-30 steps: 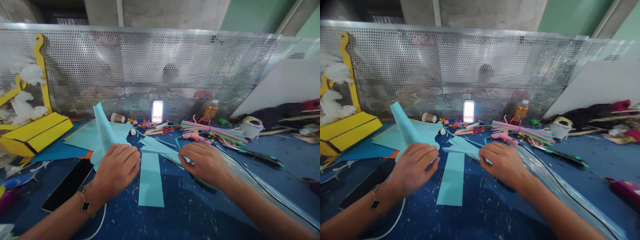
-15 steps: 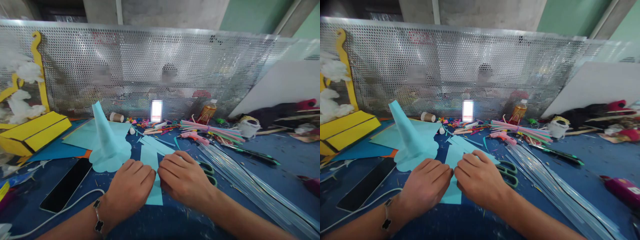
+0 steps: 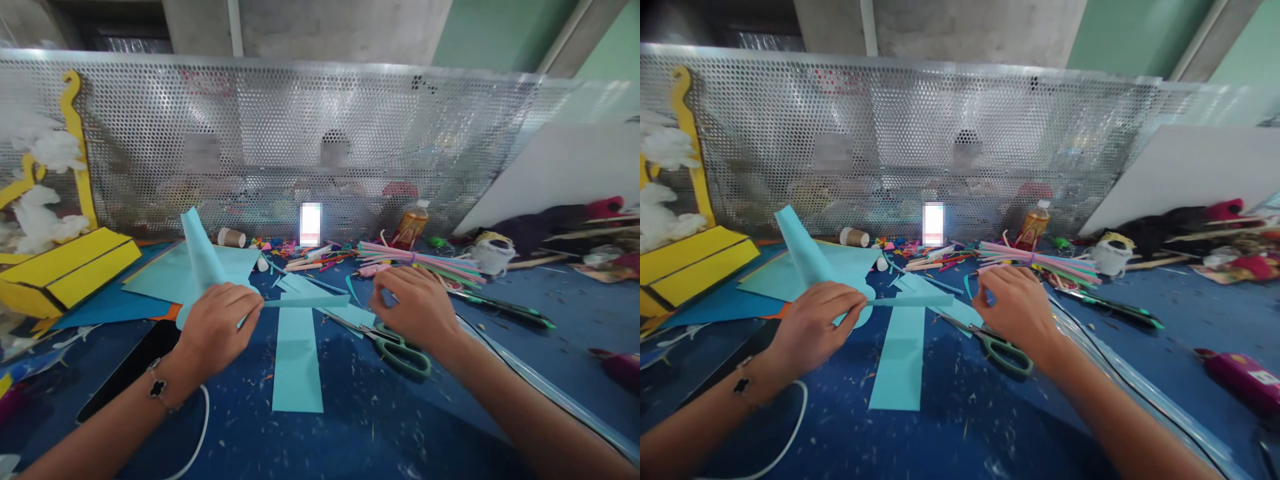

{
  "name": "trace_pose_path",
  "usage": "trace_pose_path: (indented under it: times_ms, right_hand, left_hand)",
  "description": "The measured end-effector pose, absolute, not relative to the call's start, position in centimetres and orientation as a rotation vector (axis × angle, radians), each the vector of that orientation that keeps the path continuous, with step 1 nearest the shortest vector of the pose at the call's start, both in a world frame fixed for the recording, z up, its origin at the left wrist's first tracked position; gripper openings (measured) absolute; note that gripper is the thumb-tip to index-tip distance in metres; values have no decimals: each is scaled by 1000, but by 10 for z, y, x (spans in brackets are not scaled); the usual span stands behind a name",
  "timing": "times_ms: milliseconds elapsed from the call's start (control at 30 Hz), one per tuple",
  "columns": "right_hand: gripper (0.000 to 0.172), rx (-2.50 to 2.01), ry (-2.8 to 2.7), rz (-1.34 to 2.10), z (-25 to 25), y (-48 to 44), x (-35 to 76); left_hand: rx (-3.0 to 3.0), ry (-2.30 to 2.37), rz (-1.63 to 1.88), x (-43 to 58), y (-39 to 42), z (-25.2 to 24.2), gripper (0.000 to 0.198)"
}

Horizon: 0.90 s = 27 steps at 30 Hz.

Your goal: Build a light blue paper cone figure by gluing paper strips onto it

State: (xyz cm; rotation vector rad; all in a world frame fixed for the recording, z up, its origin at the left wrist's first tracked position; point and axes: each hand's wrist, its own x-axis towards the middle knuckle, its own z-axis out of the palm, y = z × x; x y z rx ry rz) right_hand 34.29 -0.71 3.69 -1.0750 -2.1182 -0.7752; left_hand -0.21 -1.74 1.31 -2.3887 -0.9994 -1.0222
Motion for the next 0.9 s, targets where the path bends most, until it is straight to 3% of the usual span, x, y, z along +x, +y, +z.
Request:
trace_pose_path:
  times_ms: [100, 200, 267, 333, 567, 900]
  right_hand:
    - [9, -981, -2128, -695, 39, -18, 331]
    - [19, -821, -2231, -584, 34, -37, 304]
    - [16, -778, -2305, -550, 27, -45, 289]
    - [10, -767, -2349, -534, 20, -48, 281]
    - [18, -759, -2369, -543, 15, -52, 277]
    - [18, -751, -2360, -528, 19, -53, 275]
  left_hand:
    - [-2337, -1020, -985, 9, -26, 10, 21]
    - [-2345, -945, -944, 24, -39, 6, 22]
    - [-2364, -876, -928, 31, -45, 2, 22]
    - [-2375, -830, -907, 34, -49, -2, 19]
    - [-2331, -791, -637, 44, -59, -1, 20]
    - [-2352, -865, -591, 50, -52, -7, 16]
